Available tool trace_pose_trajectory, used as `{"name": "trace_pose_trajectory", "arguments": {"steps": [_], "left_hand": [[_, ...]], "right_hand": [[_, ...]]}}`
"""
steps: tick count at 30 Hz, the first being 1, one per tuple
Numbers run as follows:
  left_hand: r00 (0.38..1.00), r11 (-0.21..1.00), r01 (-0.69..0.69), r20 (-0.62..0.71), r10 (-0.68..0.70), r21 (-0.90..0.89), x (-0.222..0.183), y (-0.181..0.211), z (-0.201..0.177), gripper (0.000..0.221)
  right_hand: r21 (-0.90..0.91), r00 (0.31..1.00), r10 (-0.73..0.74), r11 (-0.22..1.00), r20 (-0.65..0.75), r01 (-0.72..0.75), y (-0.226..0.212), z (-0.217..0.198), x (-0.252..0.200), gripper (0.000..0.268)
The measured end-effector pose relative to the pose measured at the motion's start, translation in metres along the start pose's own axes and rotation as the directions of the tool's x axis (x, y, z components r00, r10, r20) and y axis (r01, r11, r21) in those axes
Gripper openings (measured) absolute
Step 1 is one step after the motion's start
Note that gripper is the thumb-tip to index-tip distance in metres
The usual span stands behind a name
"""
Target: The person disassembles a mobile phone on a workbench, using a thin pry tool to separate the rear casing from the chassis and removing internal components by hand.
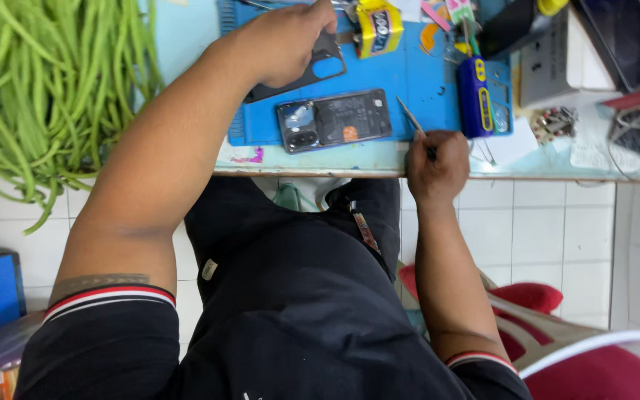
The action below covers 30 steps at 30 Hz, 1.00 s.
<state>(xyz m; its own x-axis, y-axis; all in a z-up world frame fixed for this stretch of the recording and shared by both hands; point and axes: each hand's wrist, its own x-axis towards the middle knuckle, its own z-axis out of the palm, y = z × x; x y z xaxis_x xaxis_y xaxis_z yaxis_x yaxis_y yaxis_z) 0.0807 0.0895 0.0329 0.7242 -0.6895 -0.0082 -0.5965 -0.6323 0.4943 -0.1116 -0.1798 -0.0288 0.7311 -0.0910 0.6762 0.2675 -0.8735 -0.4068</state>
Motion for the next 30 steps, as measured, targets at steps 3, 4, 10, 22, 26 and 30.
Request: {"name": "trace_pose_trajectory", "arguments": {"steps": [3,4,10,22,26,30], "left_hand": [[0.995,0.996,0.094,0.028,-0.095,0.006,-0.006,-0.012,-0.008,0.045],[0.994,0.994,0.109,0.013,-0.11,0.009,-0.004,-0.013,-0.009,0.041],[0.997,0.997,0.077,0.001,-0.077,-0.019,-0.007,-0.018,-0.018,0.041],[0.919,0.925,-0.376,-0.105,0.38,0.052,0.036,0.058,0.062,0.019],[0.954,0.946,-0.295,-0.016,0.3,0.134,0.046,0.068,0.066,0.014],[0.961,0.948,-0.278,0.043,0.275,0.152,0.053,0.07,0.066,0.022]], "right_hand": [[0.012,1.0,-0.008,1.0,-0.003,0.008,0.0,0.003,0.001,0.026],[-0.002,1.0,-0.001,1.0,-0.006,0.0,0.001,0.002,0.001,0.026],[0.006,0.999,-0.035,0.999,-0.023,0.036,0.001,0.002,0.001,0.027],[0.025,1.0,0.003,1.0,-0.022,-0.003,0.0,0.002,0.001,0.027],[0.016,1.0,0.01,1.0,-0.019,-0.01,-0.001,0.001,0.001,0.027],[0.016,1.0,-0.009,1.0,-0.019,0.009,-0.001,0.0,0.002,0.027]]}}
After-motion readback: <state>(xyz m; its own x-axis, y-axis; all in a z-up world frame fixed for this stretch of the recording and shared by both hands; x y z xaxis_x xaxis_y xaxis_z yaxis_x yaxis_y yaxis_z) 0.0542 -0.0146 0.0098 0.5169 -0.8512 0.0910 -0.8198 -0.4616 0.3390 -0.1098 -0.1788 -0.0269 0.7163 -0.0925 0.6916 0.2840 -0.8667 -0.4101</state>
